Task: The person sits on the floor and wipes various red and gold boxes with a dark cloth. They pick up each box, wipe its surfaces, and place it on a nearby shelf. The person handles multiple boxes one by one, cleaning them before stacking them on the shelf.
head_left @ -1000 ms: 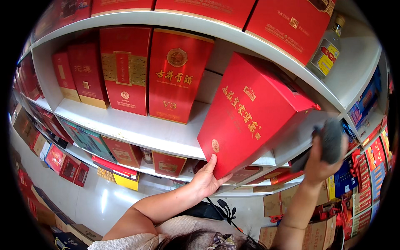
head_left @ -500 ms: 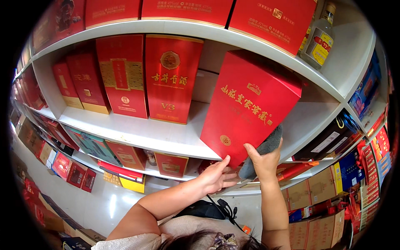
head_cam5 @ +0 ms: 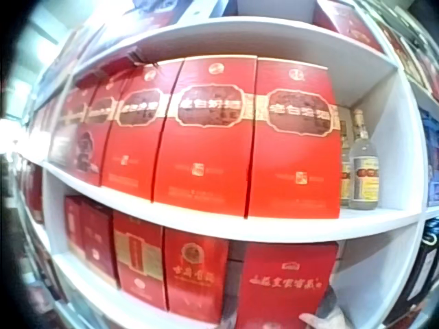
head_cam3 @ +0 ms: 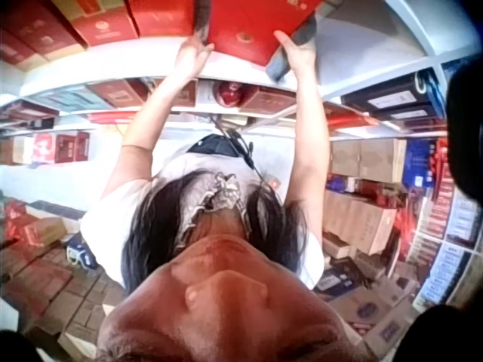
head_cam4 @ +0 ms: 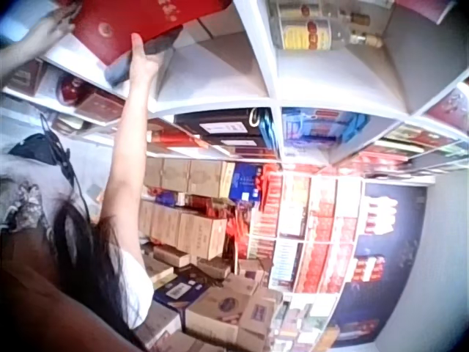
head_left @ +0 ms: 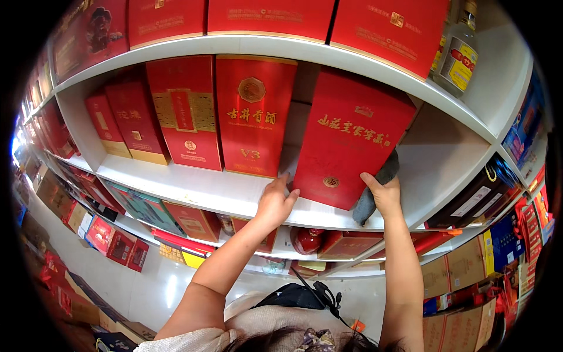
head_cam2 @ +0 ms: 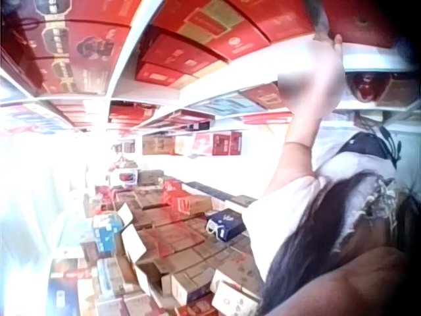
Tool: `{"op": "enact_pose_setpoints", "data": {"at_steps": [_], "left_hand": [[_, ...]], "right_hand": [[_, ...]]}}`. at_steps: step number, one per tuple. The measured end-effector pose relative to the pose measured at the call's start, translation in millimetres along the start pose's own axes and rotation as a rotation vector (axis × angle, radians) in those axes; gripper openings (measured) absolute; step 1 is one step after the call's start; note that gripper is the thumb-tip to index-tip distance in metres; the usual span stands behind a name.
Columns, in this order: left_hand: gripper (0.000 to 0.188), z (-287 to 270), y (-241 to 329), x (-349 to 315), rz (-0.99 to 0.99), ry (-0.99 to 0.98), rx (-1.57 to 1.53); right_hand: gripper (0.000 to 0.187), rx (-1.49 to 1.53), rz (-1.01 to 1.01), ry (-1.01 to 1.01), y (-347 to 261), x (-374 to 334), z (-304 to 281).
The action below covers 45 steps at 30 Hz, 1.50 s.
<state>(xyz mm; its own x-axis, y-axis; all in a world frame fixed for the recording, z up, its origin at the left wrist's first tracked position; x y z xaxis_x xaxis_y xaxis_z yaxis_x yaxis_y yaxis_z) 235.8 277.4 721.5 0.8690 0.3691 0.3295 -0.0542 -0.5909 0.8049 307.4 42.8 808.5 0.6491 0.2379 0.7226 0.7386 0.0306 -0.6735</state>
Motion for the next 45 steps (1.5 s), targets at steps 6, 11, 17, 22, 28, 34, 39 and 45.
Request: {"op": "enact_pose_setpoints", "data": {"at_steps": [6,11,17,22,28,34,39,45], "left_hand": [[0.047,3.2,-3.6,-0.3,0.027,0.049,-0.014],[0.049,-1.3,-5.4,-1.2,-0.004,0.087,-0.072],[0.048,-6.5,-3.6,-2.9,-0.028,0.086,-0.109],[0.049,-6.7,-5.7,-2.5,-0.056,0.071,-0.104],[0.049,0.8,-13.1,0.5,-0.095,0.034,-0.140],[0.050,3.5,-15.8,2.6,-0.107,0.022,-0.199],[0.051,7.3,-18.0,2.8,-0.109,-0.003,-0.131],[0.053,5.3,-17.3,2.2,-0.090,-0.006,-0.110]], "right_hand": [[0.051,-0.009,0.004,0.007,20.1,12.2,10.7],[0.050,-0.154,0.027,0.029,34.9,15.5,19.1],[0.051,-0.175,-0.006,0.082,49.2,8.1,30.6],[0.053,-0.114,0.015,0.003,66.7,-14.4,35.3],[0.051,-0.117,0.079,-0.048,67.1,-23.1,38.0],[0.047,-0.023,0.140,-0.024,83.4,-24.6,31.0],[0.044,-0.056,0.141,-0.021,86.5,-22.8,29.2],[0.042,0.004,0.137,0.013,87.4,-19.9,33.5]]}}
Point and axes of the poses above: each hand's wrist, its own x-axis towards the middle knuckle, its own z-axis out of the palm, y = z × x, the point moved 6 cm from there along x, towards the middle knuckle, and after that the axes turned 13 degrees about -z, right-handed, at the moved point
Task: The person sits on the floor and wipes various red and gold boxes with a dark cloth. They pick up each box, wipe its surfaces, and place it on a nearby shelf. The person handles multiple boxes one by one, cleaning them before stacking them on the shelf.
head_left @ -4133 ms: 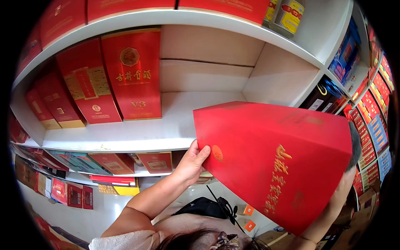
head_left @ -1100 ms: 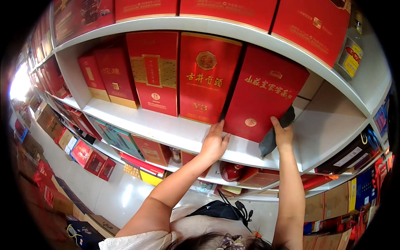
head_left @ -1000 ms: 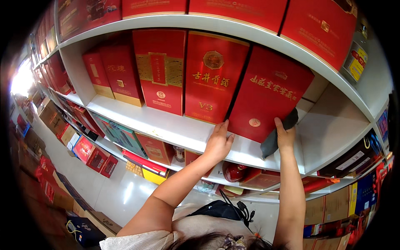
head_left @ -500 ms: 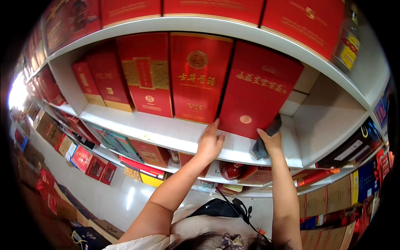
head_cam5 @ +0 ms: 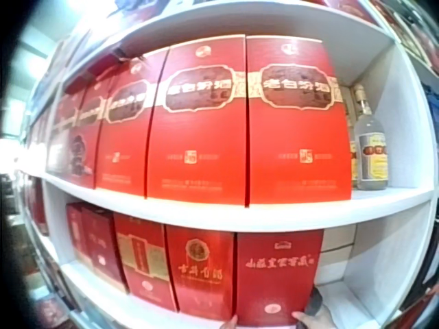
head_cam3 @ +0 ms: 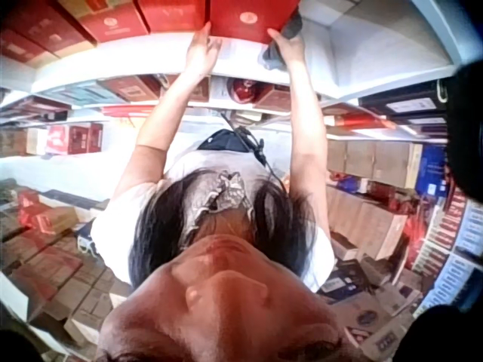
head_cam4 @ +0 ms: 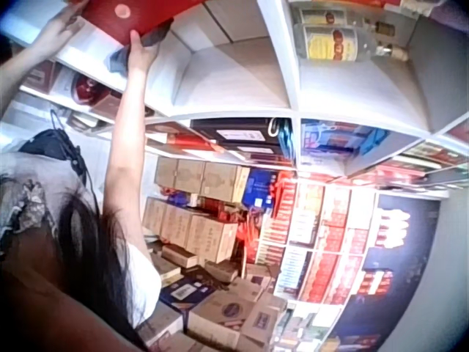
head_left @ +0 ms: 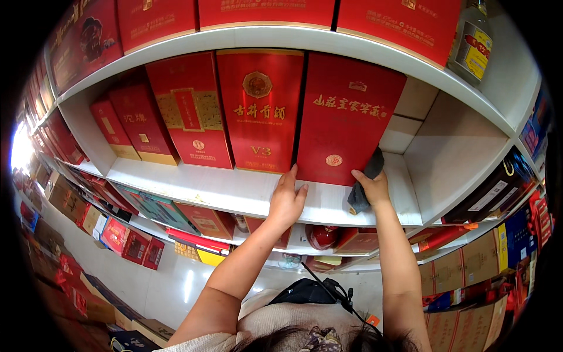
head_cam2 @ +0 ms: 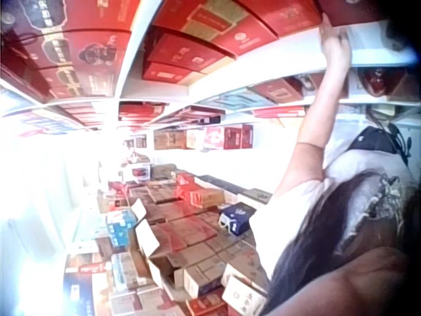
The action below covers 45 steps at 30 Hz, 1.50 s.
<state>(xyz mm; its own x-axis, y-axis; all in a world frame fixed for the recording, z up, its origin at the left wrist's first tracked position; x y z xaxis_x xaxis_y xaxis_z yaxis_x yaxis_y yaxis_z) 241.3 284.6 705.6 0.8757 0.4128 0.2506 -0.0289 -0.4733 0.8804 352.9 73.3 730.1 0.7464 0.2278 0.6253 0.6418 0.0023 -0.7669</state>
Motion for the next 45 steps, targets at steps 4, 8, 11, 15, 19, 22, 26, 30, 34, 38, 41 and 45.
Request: {"op": "enact_pose_setpoints", "data": {"at_steps": [4,8,11,15,19,22,26,30,34,38,41,45], "left_hand": [[0.056,0.8,1.6,-1.1,0.003,-0.005,0.091],[0.059,2.3,-1.3,1.3,0.032,-0.007,0.121],[0.060,1.9,-0.7,2.1,0.025,-0.033,0.124],[0.062,4.6,-5.3,4.2,0.028,-0.047,0.113],[0.059,4.2,0.8,1.1,-0.017,-0.072,0.086],[0.060,2.3,4.8,1.1,-0.014,-0.066,0.095],[0.062,1.2,7.2,-0.3,-0.010,-0.061,0.107],[0.063,2.8,10.5,-2.0,0.014,-0.051,0.157],[0.063,3.6,10.3,-4.9,0.016,-0.034,0.201],[0.065,3.6,8.9,-4.1,0.011,-0.046,0.181],[0.065,2.4,3.4,-0.6,0.064,-0.015,0.200],[0.064,6.5,-2.5,4.1,0.024,-0.052,0.140]], "right_hand": [[0.041,-0.011,-0.007,0.016,4.9,-0.4,-0.4],[0.041,-0.018,-0.003,0.006,0.7,-0.3,2.3],[0.041,0.007,-0.020,0.023,-0.9,-0.7,3.4],[0.041,-0.028,-0.038,0.029,1.0,-0.9,1.6],[0.041,-0.099,-0.019,0.016,-0.2,-1.6,-0.2],[0.041,-0.034,-0.035,0.022,2.1,0.9,1.4],[0.042,-0.133,-0.002,0.016,-2.9,0.7,1.6],[0.045,-0.178,-0.019,0.033,4.8,-0.7,-3.1],[0.047,-0.109,-0.018,0.054,4.6,-3.1,0.0],[0.047,-0.096,-0.022,0.061,7.0,-4.3,-0.4],[0.044,-0.158,-0.007,0.048,0.9,-2.7,2.4],[0.044,-0.212,0.011,0.109,-18.1,-2.6,5.5]]}}
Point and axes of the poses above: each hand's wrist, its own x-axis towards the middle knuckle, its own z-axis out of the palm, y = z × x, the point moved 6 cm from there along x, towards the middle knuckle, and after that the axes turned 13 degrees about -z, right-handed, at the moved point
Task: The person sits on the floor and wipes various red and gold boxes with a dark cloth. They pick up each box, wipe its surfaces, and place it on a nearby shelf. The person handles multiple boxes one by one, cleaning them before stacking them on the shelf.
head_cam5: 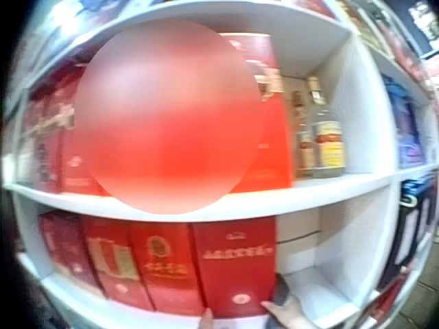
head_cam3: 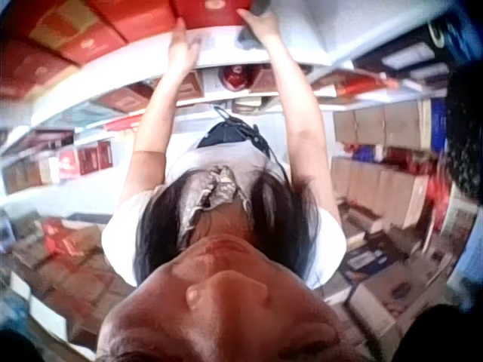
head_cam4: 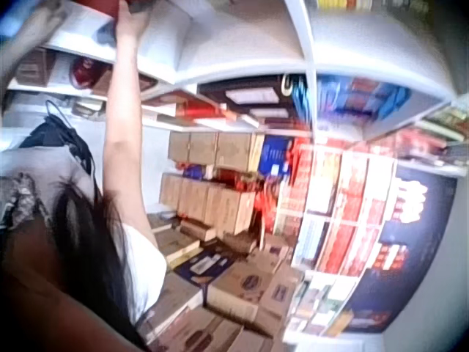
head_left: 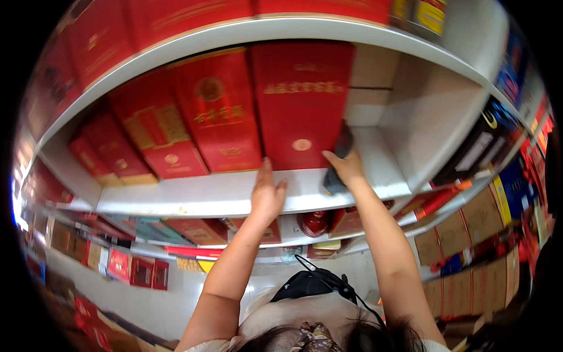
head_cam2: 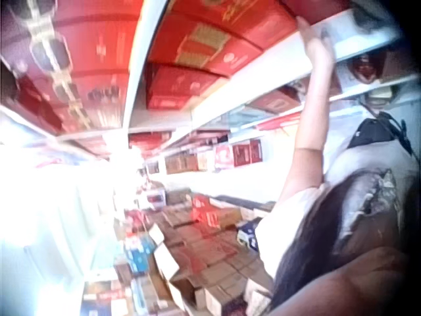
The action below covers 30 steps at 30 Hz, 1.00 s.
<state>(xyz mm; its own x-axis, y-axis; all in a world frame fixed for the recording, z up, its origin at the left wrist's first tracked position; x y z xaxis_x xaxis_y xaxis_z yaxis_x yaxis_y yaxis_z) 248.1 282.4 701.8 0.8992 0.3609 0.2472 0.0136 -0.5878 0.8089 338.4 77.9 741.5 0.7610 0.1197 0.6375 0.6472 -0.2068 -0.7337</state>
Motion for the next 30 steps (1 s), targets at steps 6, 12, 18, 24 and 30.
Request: {"op": "enact_pose_setpoints", "data": {"at_steps": [6,12,18,24,30], "left_hand": [[0.058,2.3,-23.7,9.4,-0.055,0.003,-0.101],[0.046,1.5,-12.2,-1.5,-0.090,-0.116,-0.456],[0.041,-0.4,-5.2,-7.6,0.019,-0.139,-0.367],[0.035,0.0,30.8,-28.6,0.361,-0.077,-0.164],[0.028,38.9,83.4,-83.4,0.760,-0.395,-0.213]], "right_hand": [[0.066,-0.002,-0.054,0.155,-5.0,-11.2,-0.3],[0.049,0.073,-0.074,0.434,-24.6,-50.0,-35.9],[0.049,0.126,-0.091,0.546,-55.9,-120.2,-74.5],[0.054,0.053,0.242,0.562,-41.5,-211.1,-105.9],[0.054,-0.085,0.489,0.785,0.9,-331.5,-124.8]]}}
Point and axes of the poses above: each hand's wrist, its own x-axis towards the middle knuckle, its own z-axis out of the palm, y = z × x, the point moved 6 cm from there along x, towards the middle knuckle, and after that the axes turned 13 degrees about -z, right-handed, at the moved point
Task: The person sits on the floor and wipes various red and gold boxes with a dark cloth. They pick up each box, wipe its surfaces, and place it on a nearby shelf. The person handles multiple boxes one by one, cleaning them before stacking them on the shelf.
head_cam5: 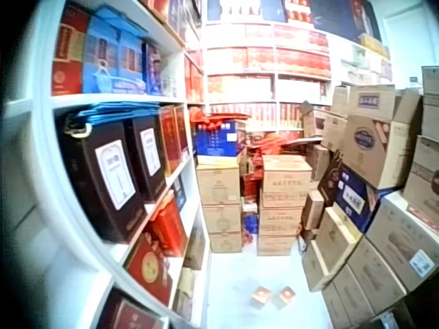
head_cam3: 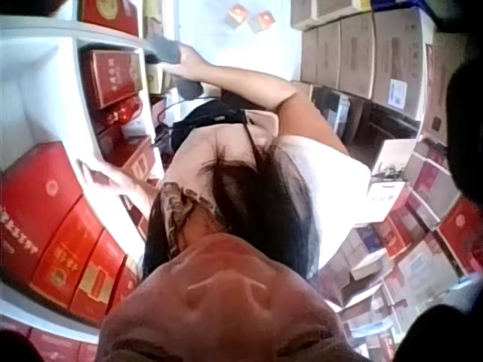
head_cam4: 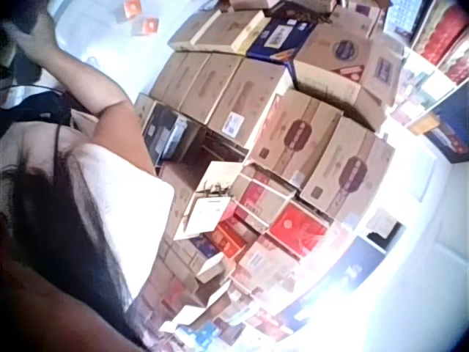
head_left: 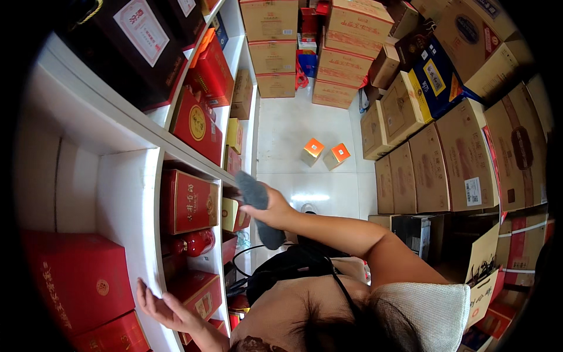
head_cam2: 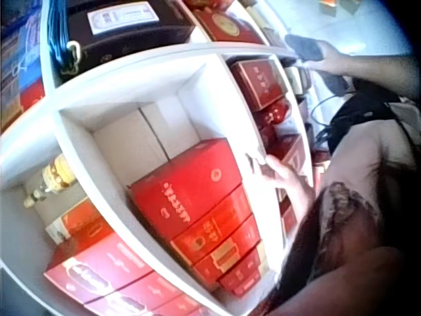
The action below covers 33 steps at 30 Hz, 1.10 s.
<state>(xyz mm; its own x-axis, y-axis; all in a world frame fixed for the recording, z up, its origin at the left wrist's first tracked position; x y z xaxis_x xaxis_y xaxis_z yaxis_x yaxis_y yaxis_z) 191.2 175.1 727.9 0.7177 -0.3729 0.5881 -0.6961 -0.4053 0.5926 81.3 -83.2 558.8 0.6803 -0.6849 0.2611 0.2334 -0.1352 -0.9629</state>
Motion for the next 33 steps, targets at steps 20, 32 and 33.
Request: {"op": "enact_pose_setpoints", "data": {"at_steps": [20,32,33], "left_hand": [[0.024,306.7,112.5,-17.7,-0.146,-0.900,-0.404],[0.023,499.4,112.0,-108.1,-0.381,-1.251,-0.381],[0.023,515.4,107.7,-119.9,-0.402,-1.290,-0.378]], "right_hand": [[0.042,-0.014,0.318,0.644,119.9,-86.5,-248.9],[0.039,-0.034,0.452,0.803,211.6,-111.5,-353.1],[0.038,-0.018,0.478,0.831,217.4,-112.3,-358.0]]}}
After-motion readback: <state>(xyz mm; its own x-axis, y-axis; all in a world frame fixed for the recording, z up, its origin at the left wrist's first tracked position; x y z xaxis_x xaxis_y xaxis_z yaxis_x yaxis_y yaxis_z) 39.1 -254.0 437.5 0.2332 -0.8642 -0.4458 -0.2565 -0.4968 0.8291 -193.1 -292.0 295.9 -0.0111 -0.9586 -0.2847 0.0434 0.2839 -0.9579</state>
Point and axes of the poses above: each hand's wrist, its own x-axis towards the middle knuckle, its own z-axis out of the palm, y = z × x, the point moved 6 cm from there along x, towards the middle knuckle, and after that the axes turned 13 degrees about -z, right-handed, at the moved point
